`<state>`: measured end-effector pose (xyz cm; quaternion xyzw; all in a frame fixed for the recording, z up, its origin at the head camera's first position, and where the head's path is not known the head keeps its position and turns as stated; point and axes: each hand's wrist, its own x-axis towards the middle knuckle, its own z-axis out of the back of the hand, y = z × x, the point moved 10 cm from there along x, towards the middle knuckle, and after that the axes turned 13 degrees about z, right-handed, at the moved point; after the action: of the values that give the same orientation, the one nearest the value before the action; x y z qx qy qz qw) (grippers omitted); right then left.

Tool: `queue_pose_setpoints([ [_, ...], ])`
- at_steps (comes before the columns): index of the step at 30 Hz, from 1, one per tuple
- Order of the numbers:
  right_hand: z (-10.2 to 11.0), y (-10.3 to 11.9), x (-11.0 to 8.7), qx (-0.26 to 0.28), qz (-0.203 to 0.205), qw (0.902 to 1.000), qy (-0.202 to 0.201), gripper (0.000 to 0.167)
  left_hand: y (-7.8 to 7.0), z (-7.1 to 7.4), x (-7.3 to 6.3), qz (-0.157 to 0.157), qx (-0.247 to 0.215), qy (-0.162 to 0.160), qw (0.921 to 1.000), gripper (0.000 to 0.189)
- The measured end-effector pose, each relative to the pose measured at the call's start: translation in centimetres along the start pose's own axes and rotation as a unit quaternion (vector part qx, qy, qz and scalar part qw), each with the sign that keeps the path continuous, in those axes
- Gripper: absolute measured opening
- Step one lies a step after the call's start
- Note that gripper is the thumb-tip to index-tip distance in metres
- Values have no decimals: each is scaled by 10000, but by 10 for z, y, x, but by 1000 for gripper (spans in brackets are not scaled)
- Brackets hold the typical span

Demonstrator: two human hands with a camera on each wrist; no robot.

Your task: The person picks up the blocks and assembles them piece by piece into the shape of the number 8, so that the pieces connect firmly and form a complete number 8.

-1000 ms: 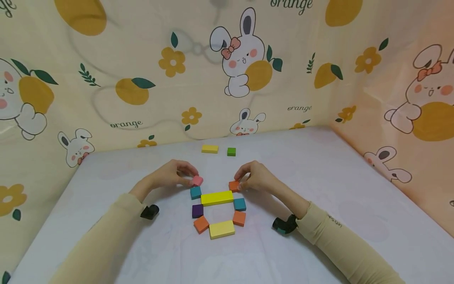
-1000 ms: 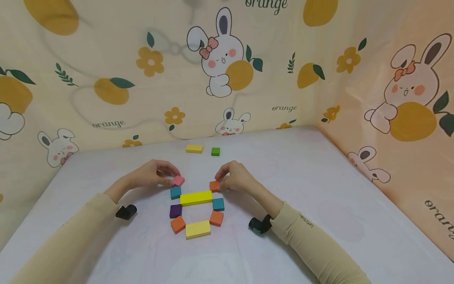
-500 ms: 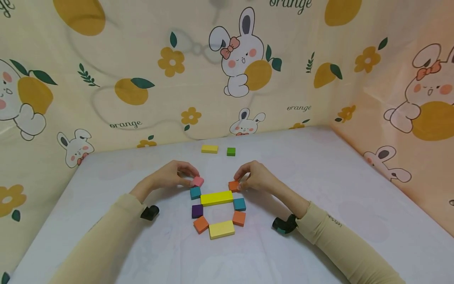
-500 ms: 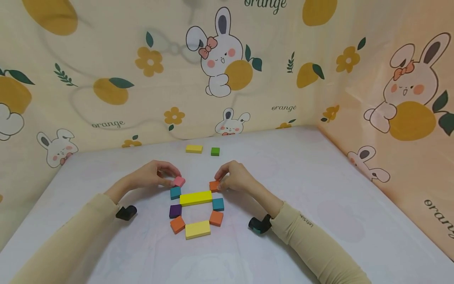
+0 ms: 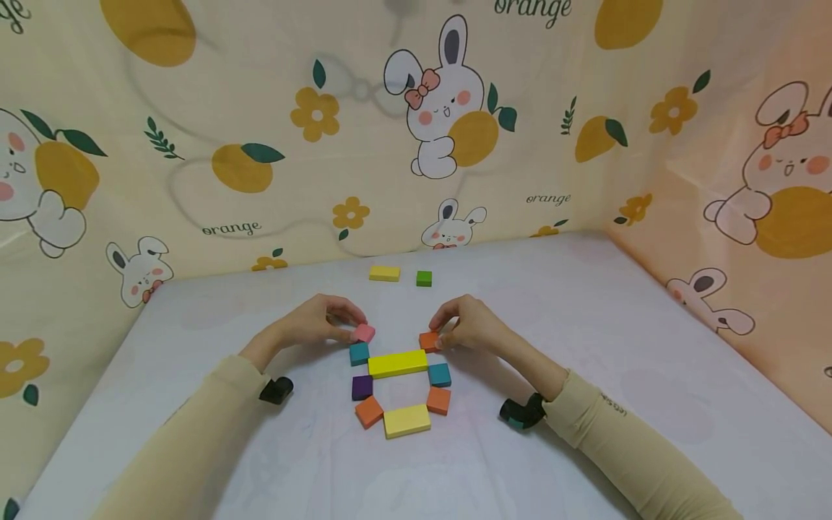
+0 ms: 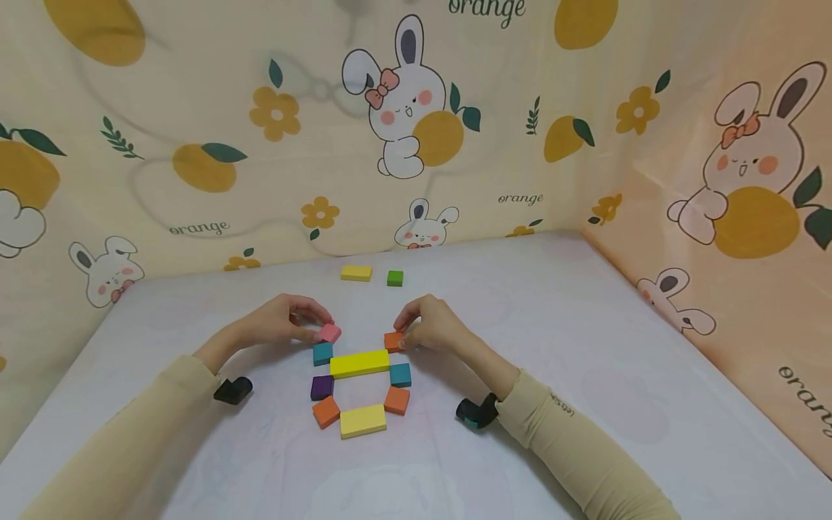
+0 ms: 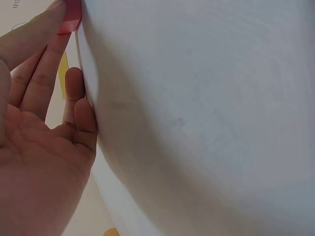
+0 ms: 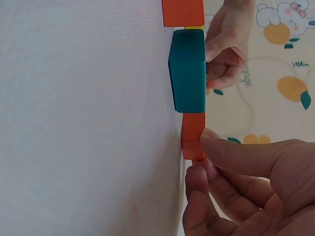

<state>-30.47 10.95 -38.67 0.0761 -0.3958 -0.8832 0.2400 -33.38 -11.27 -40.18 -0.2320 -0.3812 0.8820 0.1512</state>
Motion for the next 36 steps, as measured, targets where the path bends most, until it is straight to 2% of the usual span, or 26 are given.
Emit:
queue_pose_setpoints([
  [11,0,-3,0,73,-36,10000,-55,23,-2,-1,-1,-116,-12,44,9999,30],
  [18,1,-3,0,-7,-66,10000,-54,24,1,-2,1,73,-83,11,9999,30],
  [22,2,-3,-1,-34,-54,10000,-43,24,1,0,0,49,-112,-44,9999,33],
  [25,1,-2,-1,-22,-55,10000,-40,24,4,8,-7,99,-216,-371,9990,37],
  [29,0,-2,-1,10,-51,10000,-14,24,7,18,-23,191,-310,-916,9951,41],
  [32,0,-1,0,33,-45,10000,-5,24,8,16,-35,211,-258,-1038,9940,40],
  [36,0,-1,-1,-11,-61,10000,-32,23,6,8,-45,188,-238,-992,9946,35],
])
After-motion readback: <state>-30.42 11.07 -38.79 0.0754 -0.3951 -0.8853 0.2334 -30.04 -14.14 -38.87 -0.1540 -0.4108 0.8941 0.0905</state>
